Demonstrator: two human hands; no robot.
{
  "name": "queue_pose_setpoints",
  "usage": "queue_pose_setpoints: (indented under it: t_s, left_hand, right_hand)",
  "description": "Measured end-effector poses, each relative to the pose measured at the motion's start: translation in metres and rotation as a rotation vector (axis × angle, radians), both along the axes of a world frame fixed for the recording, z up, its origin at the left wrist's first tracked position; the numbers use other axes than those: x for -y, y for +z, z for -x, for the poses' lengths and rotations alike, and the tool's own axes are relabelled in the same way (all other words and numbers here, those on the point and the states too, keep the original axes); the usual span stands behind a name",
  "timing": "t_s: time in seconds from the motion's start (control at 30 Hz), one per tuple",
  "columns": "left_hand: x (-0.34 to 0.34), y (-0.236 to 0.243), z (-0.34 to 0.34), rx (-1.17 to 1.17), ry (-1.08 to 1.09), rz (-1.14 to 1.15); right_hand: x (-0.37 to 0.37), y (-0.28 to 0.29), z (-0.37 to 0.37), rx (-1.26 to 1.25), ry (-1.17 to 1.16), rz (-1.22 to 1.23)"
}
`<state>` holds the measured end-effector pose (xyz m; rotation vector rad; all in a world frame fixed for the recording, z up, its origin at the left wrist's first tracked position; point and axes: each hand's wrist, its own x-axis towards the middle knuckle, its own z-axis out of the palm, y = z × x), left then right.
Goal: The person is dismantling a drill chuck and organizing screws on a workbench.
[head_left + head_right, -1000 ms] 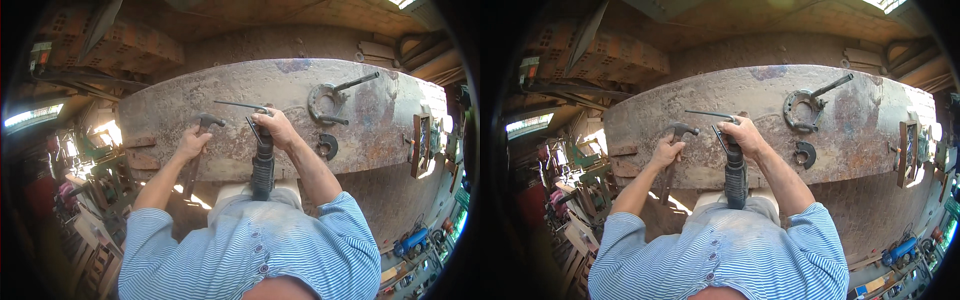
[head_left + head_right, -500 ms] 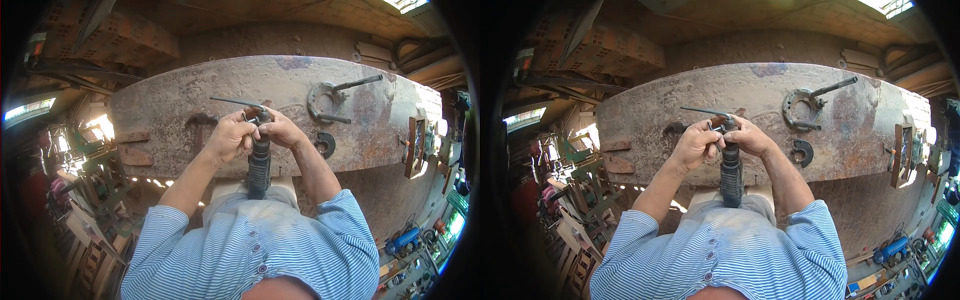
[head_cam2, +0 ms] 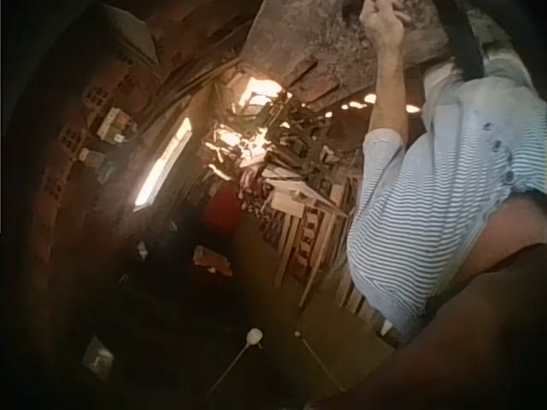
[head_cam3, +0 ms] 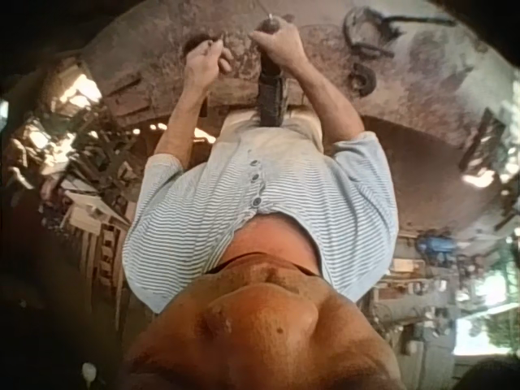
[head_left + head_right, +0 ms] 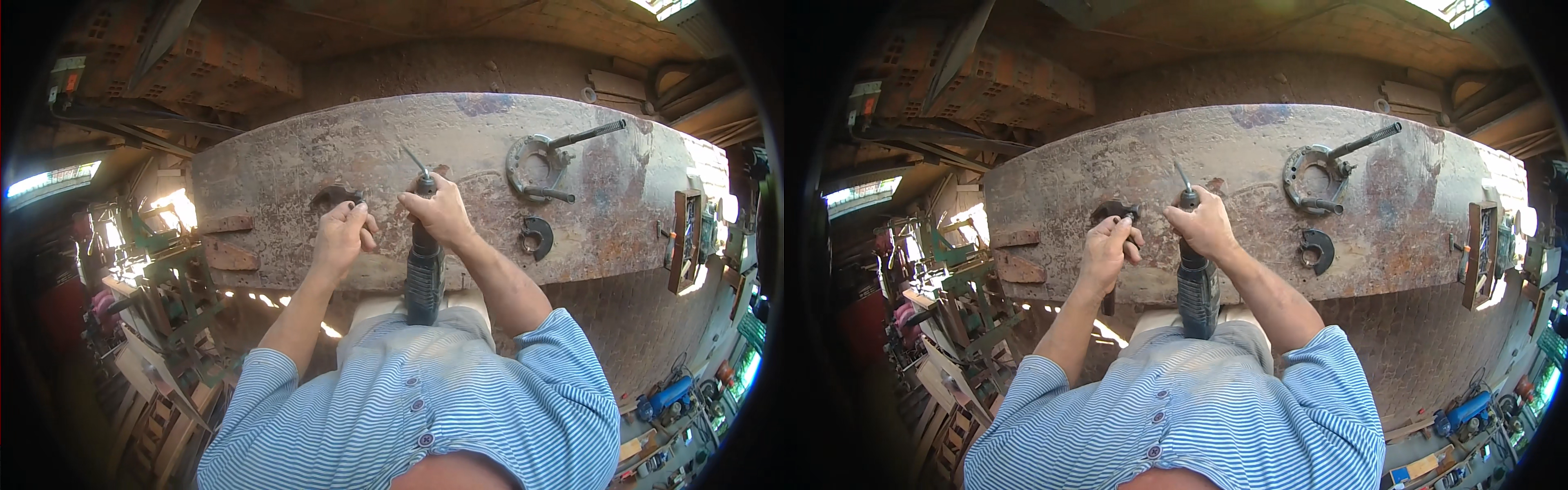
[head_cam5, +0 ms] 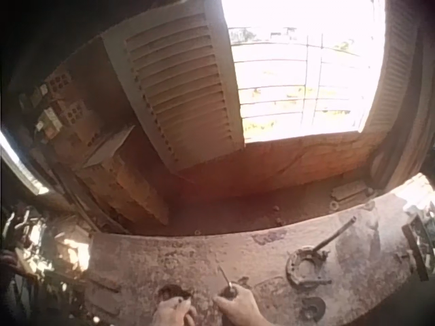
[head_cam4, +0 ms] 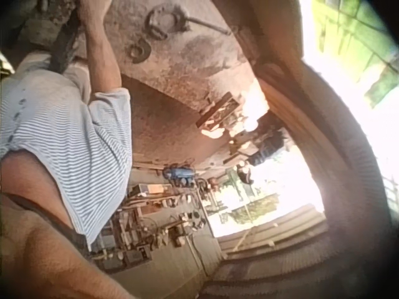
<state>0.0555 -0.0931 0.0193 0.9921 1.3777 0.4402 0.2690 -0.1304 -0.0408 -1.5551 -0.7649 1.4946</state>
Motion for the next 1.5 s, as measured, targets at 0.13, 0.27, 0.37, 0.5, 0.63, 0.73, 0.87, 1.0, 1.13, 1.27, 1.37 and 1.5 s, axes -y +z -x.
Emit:
queue_pose_setpoints:
  t_s: [0.13,0.27,0.37,0.5,0.63,0.73,0.87,1.0,1.13,1.27,1.37,1.5]
  left_hand:
    - [0.013,-0.009,-0.005,-0.137,-0.121,-0.191]
    - [0.012,0.009,-0.011,-0.022,-0.179,-0.159]
    - [0.003,0.029,-0.025,0.139,-0.098,0.004]
    - [-0.002,0.031,-0.033,0.190,-0.074,0.145]
    - [-0.003,0.026,-0.038,0.083,-0.171,0.054]
    - [-0.011,0.023,-0.039,0.191,-0.163,0.128]
    - [-0.016,0.015,-0.043,0.406,-0.084,0.253]
    - [-0.018,0.007,-0.047,0.466,-0.077,0.365]
    - [-0.017,0.000,-0.057,0.488,-0.077,0.394]
    - [-0.021,-0.003,-0.063,0.476,-0.095,0.422]
    - [-0.025,-0.010,-0.061,0.520,-0.093,0.479]
    - [-0.031,-0.023,-0.059,0.556,-0.124,0.519]
  right_hand:
    - [0.006,0.001,0.022,0.487,-0.083,-0.121]
    - [0.010,-0.013,-0.021,-0.643,0.081,-0.101]
    - [-0.003,-0.021,-0.035,-0.898,0.191,-0.104]
    - [-0.001,-0.012,-0.028,-0.498,0.218,-0.089]
    - [0.011,-0.002,-0.002,-0.203,0.047,-0.076]
    - [0.015,0.000,-0.007,-0.282,0.023,-0.113]
    - [0.028,-0.015,-0.017,-0.692,-0.098,-0.172]
    - [0.034,-0.027,-0.023,-0.835,-0.109,-0.144]
    - [0.034,-0.024,-0.020,-0.824,-0.111,-0.148]
    - [0.031,-0.019,-0.019,-0.845,-0.073,-0.191]
    - [0.030,-0.015,-0.019,-0.805,-0.106,-0.180]
    - [0.028,-0.014,-0.019,-0.780,-0.108,-0.190]
